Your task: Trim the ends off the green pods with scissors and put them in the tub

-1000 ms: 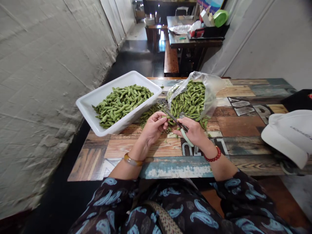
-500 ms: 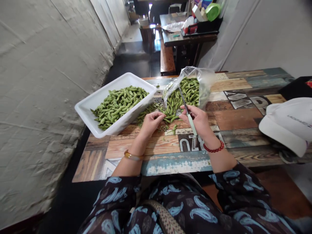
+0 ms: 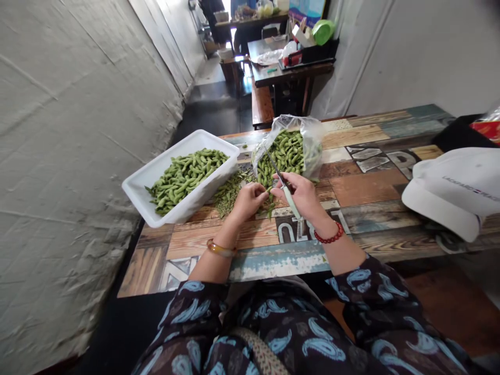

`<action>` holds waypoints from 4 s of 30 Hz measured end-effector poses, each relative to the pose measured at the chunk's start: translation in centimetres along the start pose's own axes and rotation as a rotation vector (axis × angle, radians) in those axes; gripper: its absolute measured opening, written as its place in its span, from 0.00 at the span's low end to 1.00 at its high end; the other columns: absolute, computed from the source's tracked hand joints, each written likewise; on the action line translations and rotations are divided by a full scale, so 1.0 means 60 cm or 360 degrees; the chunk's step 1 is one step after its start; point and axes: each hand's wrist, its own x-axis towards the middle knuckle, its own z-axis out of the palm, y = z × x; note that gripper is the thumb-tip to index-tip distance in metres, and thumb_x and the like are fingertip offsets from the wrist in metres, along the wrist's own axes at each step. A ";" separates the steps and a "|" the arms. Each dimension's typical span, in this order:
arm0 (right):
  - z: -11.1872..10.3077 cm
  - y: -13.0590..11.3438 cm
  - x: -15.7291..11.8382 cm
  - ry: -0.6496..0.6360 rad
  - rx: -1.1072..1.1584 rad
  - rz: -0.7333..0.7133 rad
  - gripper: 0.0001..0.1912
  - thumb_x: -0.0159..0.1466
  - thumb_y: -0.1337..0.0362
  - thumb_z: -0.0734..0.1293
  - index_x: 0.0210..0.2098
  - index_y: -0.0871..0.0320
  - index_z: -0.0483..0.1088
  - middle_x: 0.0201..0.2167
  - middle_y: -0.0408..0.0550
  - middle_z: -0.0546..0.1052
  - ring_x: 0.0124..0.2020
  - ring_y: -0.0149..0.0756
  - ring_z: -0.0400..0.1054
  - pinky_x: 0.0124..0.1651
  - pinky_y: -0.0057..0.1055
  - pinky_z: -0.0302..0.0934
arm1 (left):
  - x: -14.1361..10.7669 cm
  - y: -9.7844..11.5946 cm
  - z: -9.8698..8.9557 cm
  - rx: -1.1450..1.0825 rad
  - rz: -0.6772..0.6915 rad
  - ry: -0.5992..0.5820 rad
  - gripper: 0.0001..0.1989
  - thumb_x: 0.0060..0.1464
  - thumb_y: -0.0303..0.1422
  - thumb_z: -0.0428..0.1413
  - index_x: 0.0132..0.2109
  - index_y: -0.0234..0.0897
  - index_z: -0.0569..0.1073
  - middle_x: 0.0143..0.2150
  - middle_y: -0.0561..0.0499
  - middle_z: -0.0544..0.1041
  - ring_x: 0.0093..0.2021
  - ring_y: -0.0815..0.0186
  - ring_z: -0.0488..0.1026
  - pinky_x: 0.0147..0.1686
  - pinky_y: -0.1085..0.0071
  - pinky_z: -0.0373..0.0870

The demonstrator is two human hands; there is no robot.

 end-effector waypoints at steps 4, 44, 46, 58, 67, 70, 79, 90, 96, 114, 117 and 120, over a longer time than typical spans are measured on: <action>-0.004 0.002 0.001 0.0017 -0.0069 0.0021 0.18 0.60 0.55 0.71 0.47 0.56 0.75 0.34 0.47 0.78 0.37 0.39 0.72 0.44 0.36 0.68 | -0.021 -0.001 -0.023 -0.1077 -0.0262 -0.0019 0.14 0.51 0.42 0.61 0.36 0.35 0.71 0.26 0.55 0.71 0.21 0.75 0.59 0.21 0.77 0.54; 0.024 0.022 -0.020 -0.0499 -0.0410 -0.0379 0.21 0.60 0.56 0.72 0.51 0.54 0.70 0.41 0.52 0.75 0.41 0.45 0.71 0.44 0.40 0.68 | -0.053 0.011 -0.034 -0.1020 -0.0001 0.0166 0.10 0.52 0.37 0.62 0.38 0.36 0.81 0.36 0.50 0.81 0.38 0.64 0.75 0.44 0.69 0.70; 0.023 0.020 -0.020 -0.0504 -0.0425 -0.0365 0.21 0.60 0.56 0.73 0.51 0.54 0.71 0.40 0.52 0.75 0.40 0.44 0.71 0.43 0.39 0.68 | -0.052 0.009 -0.034 -0.0982 0.0014 0.0170 0.11 0.52 0.38 0.62 0.39 0.36 0.81 0.37 0.49 0.81 0.40 0.63 0.75 0.45 0.69 0.69; 0.025 0.021 -0.022 -0.0525 -0.0416 -0.0279 0.19 0.60 0.57 0.73 0.49 0.56 0.73 0.40 0.52 0.76 0.40 0.43 0.73 0.45 0.38 0.69 | -0.045 -0.005 -0.032 -0.0559 0.0074 0.0357 0.08 0.53 0.35 0.60 0.30 0.36 0.78 0.30 0.52 0.71 0.35 0.66 0.66 0.39 0.71 0.63; 0.027 0.016 -0.021 -0.0539 -0.0331 -0.0191 0.17 0.61 0.57 0.72 0.47 0.57 0.74 0.37 0.51 0.78 0.38 0.42 0.74 0.43 0.37 0.68 | -0.045 0.002 -0.029 -0.0658 0.0090 0.0403 0.08 0.48 0.33 0.63 0.26 0.35 0.75 0.25 0.54 0.66 0.30 0.69 0.62 0.34 0.72 0.60; 0.026 0.013 -0.018 -0.0407 -0.0289 -0.0063 0.18 0.60 0.57 0.73 0.47 0.58 0.75 0.37 0.50 0.78 0.39 0.42 0.74 0.44 0.37 0.67 | -0.046 0.004 -0.029 -0.1027 -0.0114 0.0322 0.08 0.48 0.36 0.64 0.30 0.35 0.76 0.25 0.55 0.68 0.27 0.72 0.62 0.29 0.74 0.59; 0.025 0.002 -0.016 -0.0281 -0.0180 0.0023 0.22 0.59 0.52 0.72 0.48 0.57 0.72 0.39 0.50 0.75 0.38 0.40 0.73 0.42 0.37 0.69 | -0.046 0.011 -0.043 -0.1977 -0.0555 0.0178 0.20 0.38 0.37 0.70 0.36 0.34 0.73 0.27 0.54 0.74 0.19 0.80 0.60 0.17 0.82 0.47; 0.030 -0.001 -0.020 -0.0486 -0.0256 -0.0139 0.23 0.60 0.51 0.72 0.50 0.56 0.69 0.44 0.54 0.74 0.45 0.45 0.71 0.47 0.43 0.70 | -0.048 0.018 -0.035 -0.1938 -0.0464 0.0249 0.20 0.39 0.39 0.70 0.34 0.34 0.71 0.26 0.54 0.74 0.17 0.80 0.58 0.16 0.82 0.46; 0.034 0.011 -0.026 -0.0465 -0.0325 -0.0209 0.26 0.59 0.50 0.72 0.51 0.56 0.68 0.46 0.54 0.73 0.48 0.48 0.70 0.51 0.45 0.69 | -0.051 0.014 -0.027 -0.1864 -0.0401 0.0202 0.18 0.43 0.40 0.68 0.34 0.33 0.72 0.26 0.54 0.74 0.18 0.79 0.59 0.17 0.81 0.47; 0.032 0.010 -0.025 -0.0462 -0.0437 -0.0271 0.18 0.64 0.53 0.69 0.48 0.57 0.70 0.38 0.52 0.75 0.40 0.44 0.72 0.44 0.39 0.68 | -0.046 0.013 -0.037 -0.2040 -0.0437 0.0242 0.16 0.43 0.36 0.68 0.34 0.34 0.70 0.19 0.61 0.59 0.18 0.79 0.54 0.17 0.82 0.46; 0.030 0.010 -0.025 -0.0436 -0.0439 -0.0256 0.19 0.64 0.52 0.69 0.48 0.58 0.71 0.39 0.53 0.77 0.41 0.45 0.73 0.45 0.38 0.68 | -0.044 0.010 -0.047 -0.2051 -0.0447 0.0323 0.13 0.45 0.34 0.65 0.34 0.35 0.68 0.24 0.58 0.65 0.21 0.77 0.60 0.18 0.81 0.52; 0.024 0.010 -0.020 -0.0328 -0.0455 -0.0176 0.20 0.63 0.52 0.69 0.48 0.59 0.73 0.38 0.53 0.78 0.41 0.44 0.73 0.45 0.38 0.68 | -0.043 0.005 -0.055 -0.2078 -0.0436 0.0272 0.10 0.46 0.34 0.59 0.31 0.36 0.65 0.31 0.54 0.71 0.26 0.73 0.68 0.22 0.77 0.62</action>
